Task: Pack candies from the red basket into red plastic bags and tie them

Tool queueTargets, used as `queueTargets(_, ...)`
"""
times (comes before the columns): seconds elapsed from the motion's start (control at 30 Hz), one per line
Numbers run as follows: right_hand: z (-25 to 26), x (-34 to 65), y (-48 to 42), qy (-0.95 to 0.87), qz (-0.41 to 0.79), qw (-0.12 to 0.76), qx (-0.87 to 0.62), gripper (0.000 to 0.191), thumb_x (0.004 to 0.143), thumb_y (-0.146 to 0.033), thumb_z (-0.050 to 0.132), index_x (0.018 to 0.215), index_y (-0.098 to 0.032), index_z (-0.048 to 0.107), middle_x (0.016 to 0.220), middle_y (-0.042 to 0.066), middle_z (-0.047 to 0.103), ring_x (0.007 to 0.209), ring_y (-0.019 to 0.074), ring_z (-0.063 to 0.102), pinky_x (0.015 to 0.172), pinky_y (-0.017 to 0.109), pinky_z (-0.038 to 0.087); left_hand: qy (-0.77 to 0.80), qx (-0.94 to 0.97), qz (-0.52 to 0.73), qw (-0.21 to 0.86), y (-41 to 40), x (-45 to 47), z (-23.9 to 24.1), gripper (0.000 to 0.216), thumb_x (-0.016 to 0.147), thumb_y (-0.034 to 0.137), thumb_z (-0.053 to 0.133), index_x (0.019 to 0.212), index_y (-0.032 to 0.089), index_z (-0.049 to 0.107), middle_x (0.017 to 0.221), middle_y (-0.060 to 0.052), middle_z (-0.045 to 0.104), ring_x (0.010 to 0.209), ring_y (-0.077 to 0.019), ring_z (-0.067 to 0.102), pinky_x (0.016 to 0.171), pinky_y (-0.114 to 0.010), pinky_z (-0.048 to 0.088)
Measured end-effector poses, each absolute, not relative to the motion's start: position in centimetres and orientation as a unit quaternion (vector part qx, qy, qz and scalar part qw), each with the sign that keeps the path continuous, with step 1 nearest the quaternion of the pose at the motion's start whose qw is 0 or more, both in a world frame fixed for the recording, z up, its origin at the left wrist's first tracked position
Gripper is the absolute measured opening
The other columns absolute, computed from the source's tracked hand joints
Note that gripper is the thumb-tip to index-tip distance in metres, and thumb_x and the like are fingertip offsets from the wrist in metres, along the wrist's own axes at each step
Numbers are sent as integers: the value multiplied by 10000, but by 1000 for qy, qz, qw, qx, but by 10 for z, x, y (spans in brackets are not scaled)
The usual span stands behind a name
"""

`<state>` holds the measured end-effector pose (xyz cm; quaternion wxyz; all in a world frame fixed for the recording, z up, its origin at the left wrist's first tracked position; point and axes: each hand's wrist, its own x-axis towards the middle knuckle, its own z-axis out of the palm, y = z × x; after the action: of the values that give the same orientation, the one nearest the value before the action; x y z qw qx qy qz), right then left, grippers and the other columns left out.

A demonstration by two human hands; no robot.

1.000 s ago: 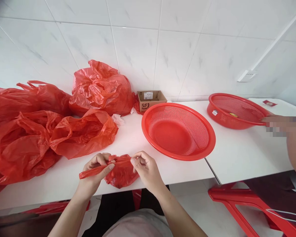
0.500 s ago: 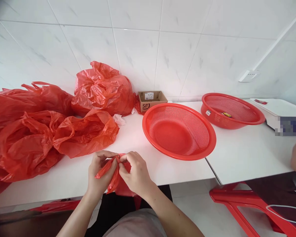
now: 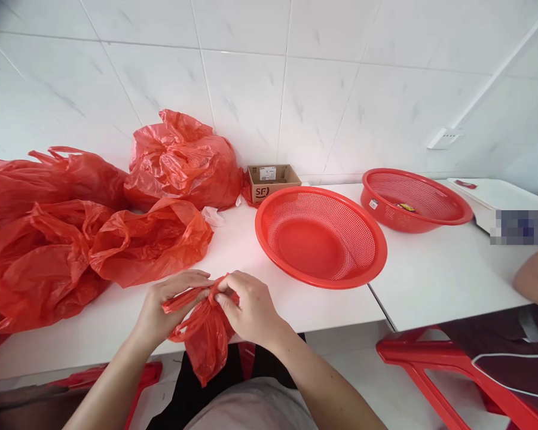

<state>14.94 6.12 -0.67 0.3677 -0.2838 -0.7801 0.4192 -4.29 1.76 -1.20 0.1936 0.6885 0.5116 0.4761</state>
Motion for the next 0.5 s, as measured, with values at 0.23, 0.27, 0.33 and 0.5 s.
queueTargets(0.23, -13, 158, 51, -875, 268, 314, -252, 131, 894, -150, 491, 782, -216, 513, 762, 17, 587, 701, 164, 487, 702, 314, 381, 595, 569, 526, 212, 22, -60, -10, 160, 807, 364, 698, 845, 226, 771, 875, -62, 777, 818, -239, 715, 752, -327, 563)
queueTargets(0.27, -16, 159, 50, -875, 271, 309, -258, 130, 895, -151, 491, 783, -216, 505, 760, 15, 583, 699, 164, 483, 698, 313, 376, 603, 558, 524, 226, 23, -59, -10, 172, 801, 382, 701, 825, 226, 771, 858, -58, 776, 809, -235, 714, 742, -316, 562)
queueTargets(0.33, -18, 161, 47, -865, 289, 308, -270, 125, 897, -151, 493, 790, -218, 494, 757, 11, 574, 703, 162, 480, 697, 311, 373, 607, 539, 522, 260, 24, -55, -9, 199, 793, 412, 702, 785, 224, 768, 820, -54, 770, 782, -227, 710, 721, -304, 559)
queueTargets(0.5, -11, 169, 42, -814, 400, 339, -250, 81, 932, -202, 485, 854, -218, 502, 812, 18, 555, 736, 155, 501, 693, 296, 409, 547, 534, 569, 303, 14, -52, 22, 196, 786, 395, 722, 744, 204, 724, 756, -48, 722, 707, -199, 675, 654, -300, 546)
